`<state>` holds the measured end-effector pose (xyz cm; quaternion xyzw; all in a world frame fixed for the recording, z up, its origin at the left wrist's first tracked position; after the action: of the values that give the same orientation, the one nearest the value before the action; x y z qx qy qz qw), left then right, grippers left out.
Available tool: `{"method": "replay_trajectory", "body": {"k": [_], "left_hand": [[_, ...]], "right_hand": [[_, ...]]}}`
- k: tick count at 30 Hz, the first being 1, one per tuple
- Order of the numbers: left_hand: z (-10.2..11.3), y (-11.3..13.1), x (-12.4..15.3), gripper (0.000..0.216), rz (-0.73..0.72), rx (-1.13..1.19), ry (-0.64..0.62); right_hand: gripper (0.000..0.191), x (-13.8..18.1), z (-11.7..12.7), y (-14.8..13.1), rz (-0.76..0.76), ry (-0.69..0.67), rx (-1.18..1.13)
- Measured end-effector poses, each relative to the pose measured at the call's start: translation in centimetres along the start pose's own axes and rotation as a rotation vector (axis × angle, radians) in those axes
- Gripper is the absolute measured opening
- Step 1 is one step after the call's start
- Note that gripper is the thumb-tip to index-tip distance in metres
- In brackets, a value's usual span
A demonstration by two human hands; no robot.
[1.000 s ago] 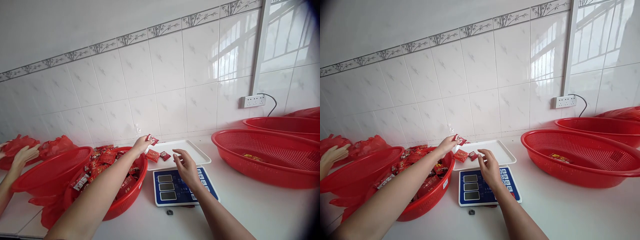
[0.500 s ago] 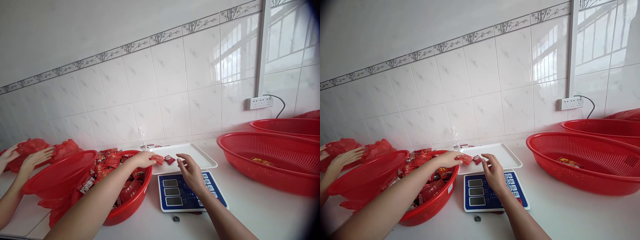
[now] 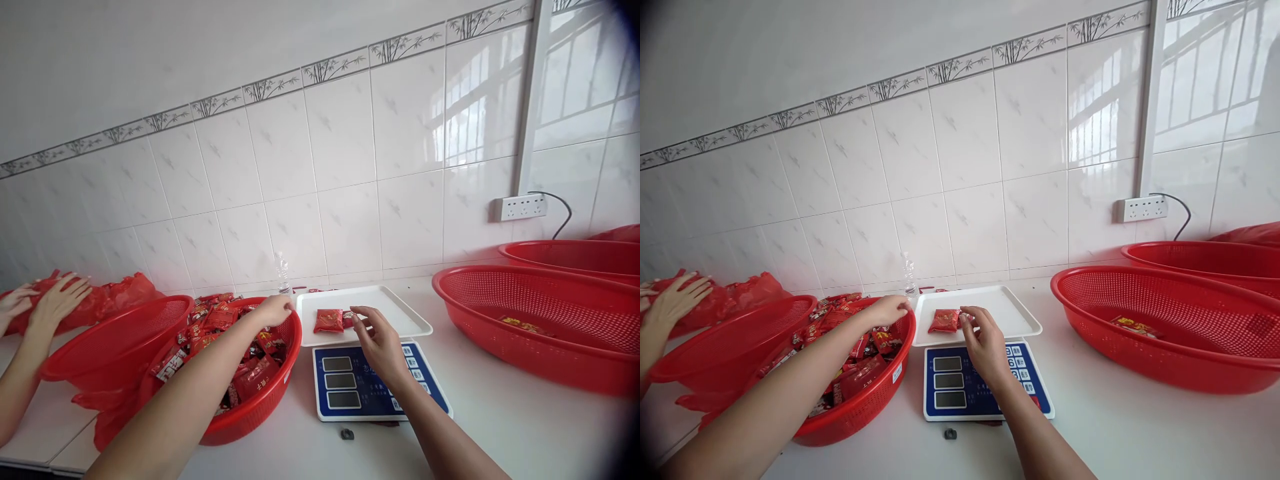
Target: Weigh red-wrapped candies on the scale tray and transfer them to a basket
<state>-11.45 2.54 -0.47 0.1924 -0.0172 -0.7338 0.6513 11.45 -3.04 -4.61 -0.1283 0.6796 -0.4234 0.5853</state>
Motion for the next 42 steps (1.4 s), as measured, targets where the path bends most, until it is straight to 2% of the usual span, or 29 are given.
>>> {"method": "replay_trajectory", "body": {"k": [2, 4, 7, 9, 14, 19, 23, 27, 29, 32, 36, 42], "left_hand": [[0.2, -2.6, 0.6, 0.02, 0.07, -0.067, -0.058], [0.1, -4.4, 1.5, 0.024, 0.071, -0.105, -0.115], [-0.6, -5.7, 2.4, 0.044, 0.008, -0.209, -0.177], [-1.1, -6.1, 2.6, 0.047, -0.026, -0.269, -0.191], [-1.7, -7.1, 1.9, 0.023, 0.005, -0.235, -0.173], [-1.9, -8.5, 1.5, 0.022, 0.047, -0.216, -0.14], [-2.4, -8.3, 1.9, 0.015, 0.014, -0.221, -0.194], [-2.3, -7.1, 2.5, 0.02, -0.049, -0.216, -0.192], [-2.4, -6.6, 3.0, 0.022, -0.089, -0.2, -0.247], [-2.9, -6.4, 3.4, 0.036, -0.102, -0.174, -0.35], [-3.6, -6.9, 3.1, 0.064, -0.03, -0.135, -0.432], [-4.0, -6.6, 2.9, 0.081, 0.03, -0.181, -0.51]], "right_hand": [[0.031, 0.0, 0.0, -0.1, 0.007, -0.006, 0.009], [0.032, 0.1, -0.1, -0.2, 0.012, -0.007, 0.009], [0.033, 0.2, -0.1, -0.2, 0.014, -0.011, 0.008], [0.033, 0.2, -0.2, -0.2, 0.016, -0.017, 0.013], [0.032, 0.3, -0.5, 0.2, -0.002, -0.029, 0.019], [0.034, 0.4, -0.5, 0.4, 0.01, -0.025, 0.027], [0.034, 0.4, -0.6, 0.3, 0.013, -0.034, 0.03], [0.034, 0.5, -0.5, 0.2, 0.008, -0.037, 0.037], [0.034, 0.5, -0.5, 0.2, 0.009, -0.04, 0.04], [0.034, 0.5, -0.6, 0.2, 0.01, -0.041, 0.037], [0.034, 0.5, -0.6, 0.3, 0.015, -0.045, 0.034], [0.033, 0.6, -0.7, 0.4, 0.003, -0.047, 0.021]]}}
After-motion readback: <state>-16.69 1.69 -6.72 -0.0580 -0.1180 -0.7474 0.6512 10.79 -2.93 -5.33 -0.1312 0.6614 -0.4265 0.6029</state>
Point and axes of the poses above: each hand's wrist, its own x-axis away from the middle knuckle, its own z-axis out of the back of the hand, y = z × x, the point moved 5 cm from there along -x, towards the middle knuckle, and after that the axes turned 13 degrees about y, right-handed, at the moved point
